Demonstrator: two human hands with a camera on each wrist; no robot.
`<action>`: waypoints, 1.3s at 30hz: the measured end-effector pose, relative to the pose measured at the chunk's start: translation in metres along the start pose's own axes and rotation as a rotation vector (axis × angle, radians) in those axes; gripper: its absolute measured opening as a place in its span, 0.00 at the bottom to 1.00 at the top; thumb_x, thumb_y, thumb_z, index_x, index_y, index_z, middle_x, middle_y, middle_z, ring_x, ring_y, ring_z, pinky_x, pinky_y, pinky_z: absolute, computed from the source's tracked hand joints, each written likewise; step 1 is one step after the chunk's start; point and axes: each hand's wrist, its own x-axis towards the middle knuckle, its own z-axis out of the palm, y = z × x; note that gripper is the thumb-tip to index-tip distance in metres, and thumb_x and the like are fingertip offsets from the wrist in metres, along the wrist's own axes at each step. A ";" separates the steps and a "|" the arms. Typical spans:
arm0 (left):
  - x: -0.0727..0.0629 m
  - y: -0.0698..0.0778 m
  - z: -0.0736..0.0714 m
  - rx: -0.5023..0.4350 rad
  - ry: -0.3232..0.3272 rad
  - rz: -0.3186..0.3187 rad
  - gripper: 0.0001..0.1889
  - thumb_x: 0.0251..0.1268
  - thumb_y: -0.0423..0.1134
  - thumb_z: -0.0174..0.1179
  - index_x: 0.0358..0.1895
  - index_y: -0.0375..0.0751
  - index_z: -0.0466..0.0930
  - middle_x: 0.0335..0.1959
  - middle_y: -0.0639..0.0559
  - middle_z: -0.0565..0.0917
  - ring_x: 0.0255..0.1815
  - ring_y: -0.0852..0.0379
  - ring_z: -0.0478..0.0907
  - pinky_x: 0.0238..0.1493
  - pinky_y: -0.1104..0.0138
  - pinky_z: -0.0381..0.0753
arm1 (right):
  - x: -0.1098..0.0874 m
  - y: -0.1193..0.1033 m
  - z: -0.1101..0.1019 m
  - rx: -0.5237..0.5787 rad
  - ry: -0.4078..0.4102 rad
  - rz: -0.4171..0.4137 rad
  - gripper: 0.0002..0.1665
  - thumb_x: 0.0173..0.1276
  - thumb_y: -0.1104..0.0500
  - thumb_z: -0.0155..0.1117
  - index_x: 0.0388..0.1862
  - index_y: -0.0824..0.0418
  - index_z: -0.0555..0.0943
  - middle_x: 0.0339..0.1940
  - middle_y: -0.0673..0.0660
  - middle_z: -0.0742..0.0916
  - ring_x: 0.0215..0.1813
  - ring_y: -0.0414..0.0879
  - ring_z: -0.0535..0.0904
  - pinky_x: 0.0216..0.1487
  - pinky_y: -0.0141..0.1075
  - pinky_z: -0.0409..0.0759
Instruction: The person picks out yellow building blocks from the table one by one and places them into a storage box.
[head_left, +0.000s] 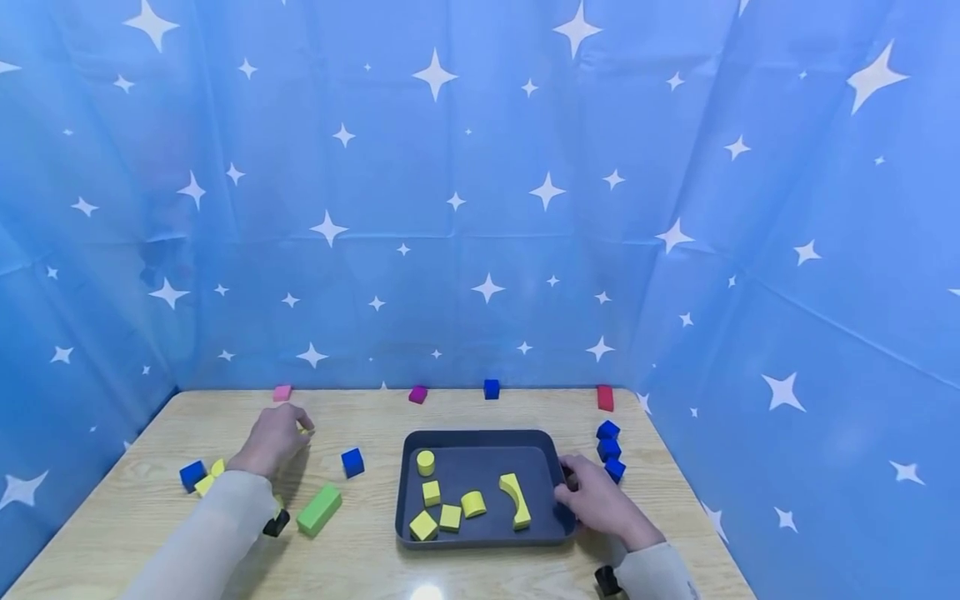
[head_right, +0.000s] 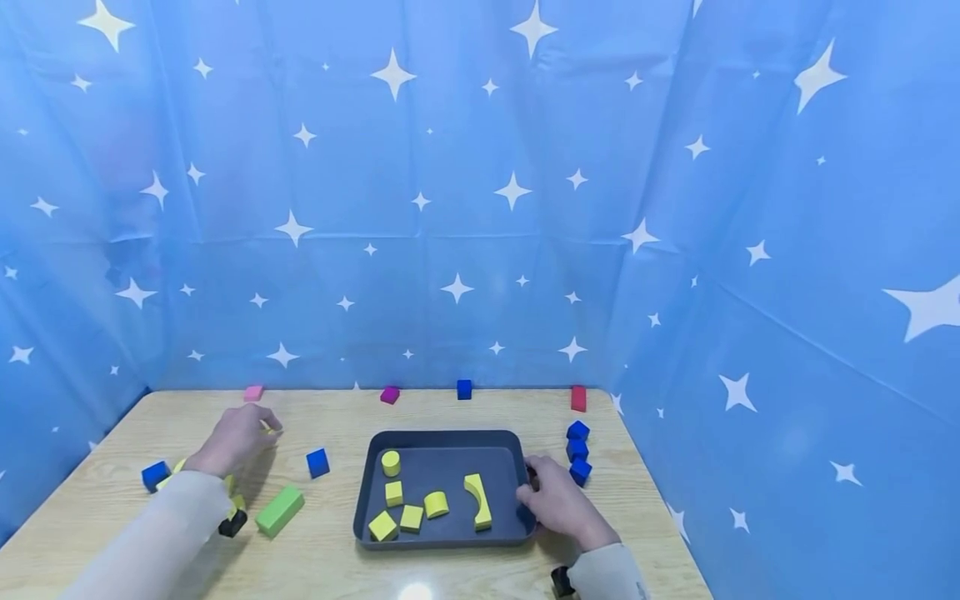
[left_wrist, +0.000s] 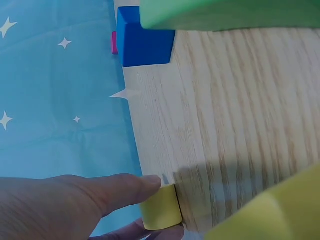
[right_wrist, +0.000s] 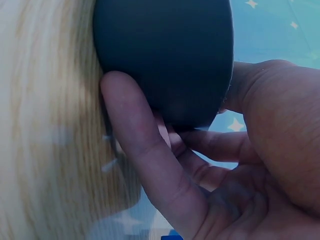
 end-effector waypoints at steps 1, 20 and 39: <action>0.000 -0.001 0.000 0.000 0.003 -0.001 0.10 0.77 0.26 0.69 0.55 0.27 0.93 0.64 0.21 0.89 0.62 0.27 0.88 0.62 0.38 0.92 | 0.000 0.000 0.000 0.004 -0.002 0.000 0.33 0.82 0.64 0.71 0.82 0.72 0.79 0.66 0.65 0.90 0.51 0.50 0.88 0.43 0.43 0.93; -0.005 0.003 -0.003 -0.054 0.047 0.043 0.11 0.79 0.29 0.73 0.57 0.27 0.91 0.53 0.29 0.93 0.47 0.41 0.89 0.45 0.53 0.93 | 0.001 -0.003 0.001 -0.003 -0.006 0.002 0.34 0.81 0.64 0.72 0.82 0.73 0.78 0.63 0.64 0.90 0.52 0.50 0.88 0.48 0.46 0.95; -0.018 0.042 0.002 -0.077 0.141 0.195 0.13 0.79 0.30 0.74 0.60 0.30 0.92 0.59 0.28 0.94 0.60 0.29 0.92 0.55 0.45 0.98 | 0.000 -0.002 -0.001 -0.003 -0.006 -0.016 0.33 0.81 0.64 0.73 0.80 0.72 0.80 0.65 0.64 0.90 0.54 0.50 0.88 0.52 0.48 0.94</action>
